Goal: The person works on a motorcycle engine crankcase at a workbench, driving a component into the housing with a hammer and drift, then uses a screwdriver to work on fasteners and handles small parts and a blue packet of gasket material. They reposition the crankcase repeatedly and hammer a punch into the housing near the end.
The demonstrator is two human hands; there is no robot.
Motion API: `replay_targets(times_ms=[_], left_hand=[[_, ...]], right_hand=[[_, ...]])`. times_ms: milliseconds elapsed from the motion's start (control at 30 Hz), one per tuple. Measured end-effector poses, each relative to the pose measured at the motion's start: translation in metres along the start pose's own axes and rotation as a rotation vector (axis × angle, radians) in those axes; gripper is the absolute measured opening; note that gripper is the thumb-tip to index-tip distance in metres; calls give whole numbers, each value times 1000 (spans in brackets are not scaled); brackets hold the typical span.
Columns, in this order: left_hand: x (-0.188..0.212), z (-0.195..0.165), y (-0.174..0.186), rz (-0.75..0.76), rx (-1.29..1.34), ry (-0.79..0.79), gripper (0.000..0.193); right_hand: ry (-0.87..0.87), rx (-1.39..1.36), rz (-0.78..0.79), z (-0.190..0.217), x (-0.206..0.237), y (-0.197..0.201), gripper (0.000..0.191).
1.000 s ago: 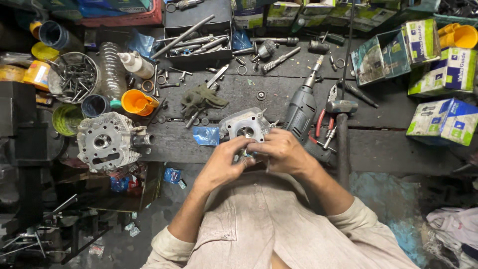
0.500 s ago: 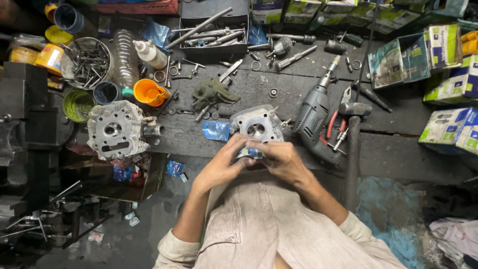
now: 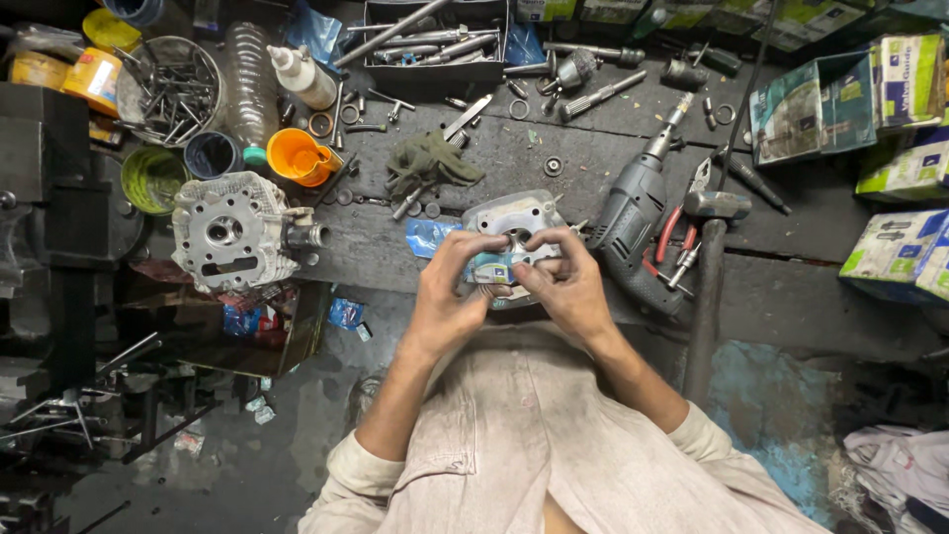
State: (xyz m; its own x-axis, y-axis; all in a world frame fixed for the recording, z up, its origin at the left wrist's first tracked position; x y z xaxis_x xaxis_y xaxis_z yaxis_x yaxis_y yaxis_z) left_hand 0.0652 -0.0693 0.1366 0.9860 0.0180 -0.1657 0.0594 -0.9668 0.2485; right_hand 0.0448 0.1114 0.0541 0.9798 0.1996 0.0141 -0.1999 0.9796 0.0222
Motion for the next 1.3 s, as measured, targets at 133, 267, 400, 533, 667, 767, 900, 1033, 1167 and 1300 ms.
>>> replay_targets(times_ms=[133,267,400,533,667,767,900,1033,1167,1300], left_hand=[[6,0,2,-68,-74,-31,55],[7,0,4,-184,-206,-64,48],[6,7,5,-171,-167,-5,45],[9,13,7,-139,-149,34,47],[10,20,6,-66,-142,23,44],[8,19,15,2,-135,-34,43],[11,30,53,132,-254,139,53],[33,61,73,569,-556,451,80],[21,47,59,392,-452,265,59],[13,35,13,384,88,225,59]], right_hand=[[256,266,13,24,-3,-6,24],[464,427,121,49,-6,-12,27],[484,504,191,58,-14,-15,24],[458,729,288,54,-17,-23,24],[349,482,379,39,-18,-26,16],[351,470,407,31,-14,-23,17],[149,304,243,13,-18,10,14],[273,198,240,19,-21,34,13],[265,125,349,12,-17,27,15],[63,-124,367,-10,-5,6,10]])
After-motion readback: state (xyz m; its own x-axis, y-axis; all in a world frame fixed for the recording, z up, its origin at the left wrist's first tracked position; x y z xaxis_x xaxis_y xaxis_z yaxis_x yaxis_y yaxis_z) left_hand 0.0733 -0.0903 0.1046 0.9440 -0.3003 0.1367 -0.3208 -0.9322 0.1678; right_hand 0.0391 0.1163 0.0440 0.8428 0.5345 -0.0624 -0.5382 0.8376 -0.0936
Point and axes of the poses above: each hand's wrist, its own x-axis away from the middle knuckle, its own y-axis out of the back of the hand, z = x × y, the point moved 8 cm from there along -x, towards the middle knuckle, and after that the axes turned 7 degrees about y, right-handed, at the moved point
